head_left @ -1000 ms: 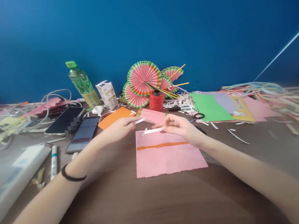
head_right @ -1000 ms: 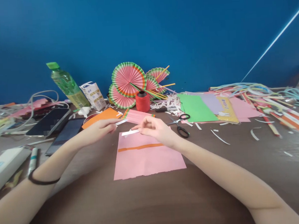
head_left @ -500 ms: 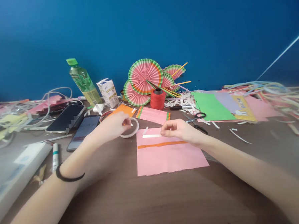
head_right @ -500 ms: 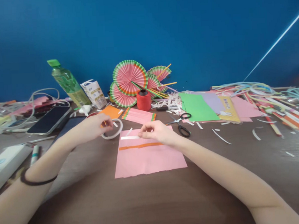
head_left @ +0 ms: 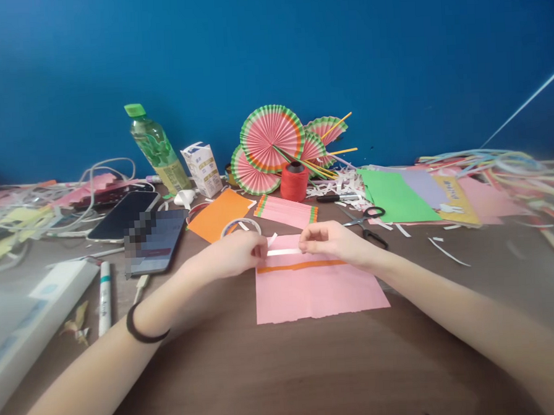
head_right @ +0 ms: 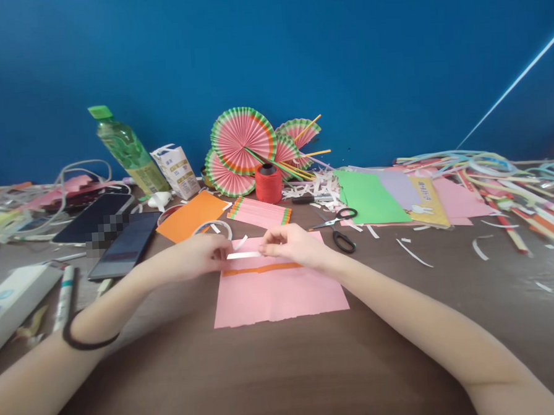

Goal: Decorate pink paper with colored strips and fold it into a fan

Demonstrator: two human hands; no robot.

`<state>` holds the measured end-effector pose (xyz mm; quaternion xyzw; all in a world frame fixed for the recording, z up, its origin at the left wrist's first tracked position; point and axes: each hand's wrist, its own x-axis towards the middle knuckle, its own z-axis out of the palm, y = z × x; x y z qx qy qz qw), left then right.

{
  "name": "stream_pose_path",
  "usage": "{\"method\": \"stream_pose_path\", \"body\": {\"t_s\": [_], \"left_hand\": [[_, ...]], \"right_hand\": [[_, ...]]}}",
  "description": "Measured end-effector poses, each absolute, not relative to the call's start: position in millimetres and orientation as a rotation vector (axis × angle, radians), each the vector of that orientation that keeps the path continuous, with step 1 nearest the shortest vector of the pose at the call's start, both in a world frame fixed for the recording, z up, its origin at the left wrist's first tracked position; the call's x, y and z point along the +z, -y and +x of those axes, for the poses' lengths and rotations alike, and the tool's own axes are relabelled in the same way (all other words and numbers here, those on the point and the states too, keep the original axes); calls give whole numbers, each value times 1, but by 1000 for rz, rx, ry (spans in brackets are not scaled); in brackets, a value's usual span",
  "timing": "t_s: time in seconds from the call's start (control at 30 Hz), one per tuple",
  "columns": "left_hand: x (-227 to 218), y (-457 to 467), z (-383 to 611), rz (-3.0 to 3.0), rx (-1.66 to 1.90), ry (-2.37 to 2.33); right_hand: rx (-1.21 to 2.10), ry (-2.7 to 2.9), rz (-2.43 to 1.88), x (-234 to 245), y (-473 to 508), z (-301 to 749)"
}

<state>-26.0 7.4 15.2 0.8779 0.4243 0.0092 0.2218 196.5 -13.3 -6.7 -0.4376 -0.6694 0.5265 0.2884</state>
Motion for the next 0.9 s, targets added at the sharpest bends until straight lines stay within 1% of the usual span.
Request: {"method": "stream_pose_path", "body": {"t_s": [0.5, 0.73, 0.9], "left_hand": [[10, 1, -18, 2366, -101, -1192], [7, 1, -19, 2458, -24, -1174], [3, 0, -23, 2354, -27, -1143]], "right_hand": [[1399, 1834, -1175, -7, 10, 199], [1404, 1841, -1189, -7, 9, 199], [1419, 1839, -1173, -9, 8, 200]]}}
